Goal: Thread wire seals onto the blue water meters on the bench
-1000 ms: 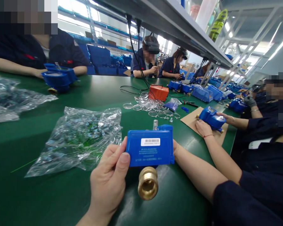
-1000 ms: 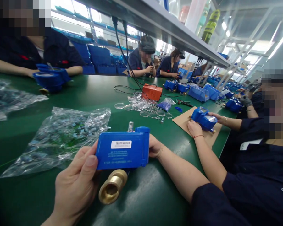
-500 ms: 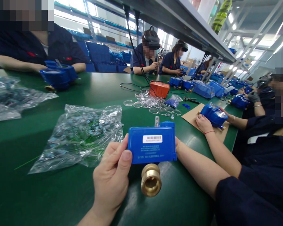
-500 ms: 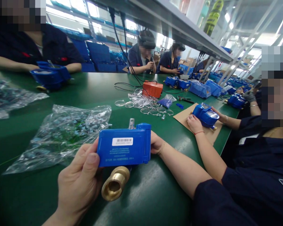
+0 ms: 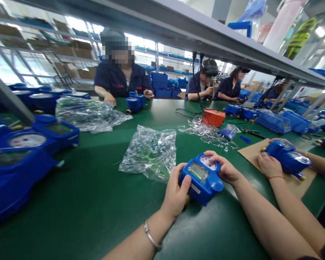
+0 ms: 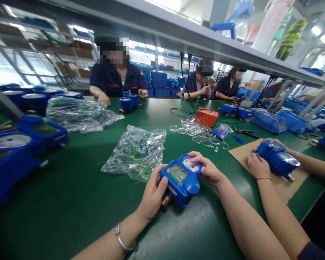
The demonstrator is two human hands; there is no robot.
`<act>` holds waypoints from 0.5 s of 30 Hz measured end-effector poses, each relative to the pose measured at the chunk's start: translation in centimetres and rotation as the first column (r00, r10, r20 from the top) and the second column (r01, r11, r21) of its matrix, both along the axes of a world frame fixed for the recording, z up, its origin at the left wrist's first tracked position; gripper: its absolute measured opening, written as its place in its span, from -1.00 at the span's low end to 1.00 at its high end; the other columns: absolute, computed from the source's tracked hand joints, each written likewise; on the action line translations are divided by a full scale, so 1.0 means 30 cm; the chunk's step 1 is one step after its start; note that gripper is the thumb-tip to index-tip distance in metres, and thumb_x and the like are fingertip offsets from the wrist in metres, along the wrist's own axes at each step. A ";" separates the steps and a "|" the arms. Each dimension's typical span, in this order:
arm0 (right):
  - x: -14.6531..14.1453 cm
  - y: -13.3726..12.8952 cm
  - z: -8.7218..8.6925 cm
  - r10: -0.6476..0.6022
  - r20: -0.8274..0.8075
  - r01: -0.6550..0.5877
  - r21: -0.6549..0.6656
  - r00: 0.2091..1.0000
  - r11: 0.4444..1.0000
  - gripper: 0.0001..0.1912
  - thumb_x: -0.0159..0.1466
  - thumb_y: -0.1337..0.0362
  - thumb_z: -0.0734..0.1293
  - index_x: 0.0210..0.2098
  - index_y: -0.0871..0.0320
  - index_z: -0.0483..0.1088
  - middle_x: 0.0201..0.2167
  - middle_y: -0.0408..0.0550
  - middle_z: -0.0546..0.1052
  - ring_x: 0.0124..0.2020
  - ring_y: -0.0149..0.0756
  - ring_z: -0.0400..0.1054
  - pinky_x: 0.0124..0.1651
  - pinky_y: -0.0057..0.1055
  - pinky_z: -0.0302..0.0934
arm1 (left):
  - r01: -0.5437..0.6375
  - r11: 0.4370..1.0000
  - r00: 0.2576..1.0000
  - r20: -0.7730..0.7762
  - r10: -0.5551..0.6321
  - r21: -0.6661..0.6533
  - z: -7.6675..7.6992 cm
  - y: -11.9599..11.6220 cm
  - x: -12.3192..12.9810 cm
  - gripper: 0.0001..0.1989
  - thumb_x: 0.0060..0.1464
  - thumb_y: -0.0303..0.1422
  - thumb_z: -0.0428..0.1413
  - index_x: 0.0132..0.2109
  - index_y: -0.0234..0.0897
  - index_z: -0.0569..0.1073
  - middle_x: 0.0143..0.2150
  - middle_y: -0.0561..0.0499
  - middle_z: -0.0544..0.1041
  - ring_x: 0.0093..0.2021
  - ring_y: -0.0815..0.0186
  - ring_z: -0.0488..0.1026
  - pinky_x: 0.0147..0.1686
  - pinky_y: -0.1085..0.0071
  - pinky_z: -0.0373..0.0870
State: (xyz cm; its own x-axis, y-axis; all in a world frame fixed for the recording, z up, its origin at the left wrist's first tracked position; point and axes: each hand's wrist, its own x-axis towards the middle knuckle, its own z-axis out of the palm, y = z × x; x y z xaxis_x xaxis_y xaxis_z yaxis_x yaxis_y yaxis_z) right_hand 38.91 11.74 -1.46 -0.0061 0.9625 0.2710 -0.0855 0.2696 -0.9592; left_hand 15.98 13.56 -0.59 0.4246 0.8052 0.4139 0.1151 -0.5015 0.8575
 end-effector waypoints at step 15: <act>-0.084 -0.191 0.062 -0.506 0.088 0.486 0.180 0.858 0.855 -0.64 0.25 0.07 0.23 0.02 -0.02 0.30 0.12 -0.07 0.26 0.20 -0.11 0.04 0.28 -0.04 -0.17 | -0.458 0.802 0.684 -0.424 0.593 0.384 0.176 0.271 -0.441 -0.68 0.07 -0.26 -0.01 -0.10 -0.35 0.44 -0.08 -0.30 0.41 -0.04 -0.10 0.27 -0.10 0.03 0.14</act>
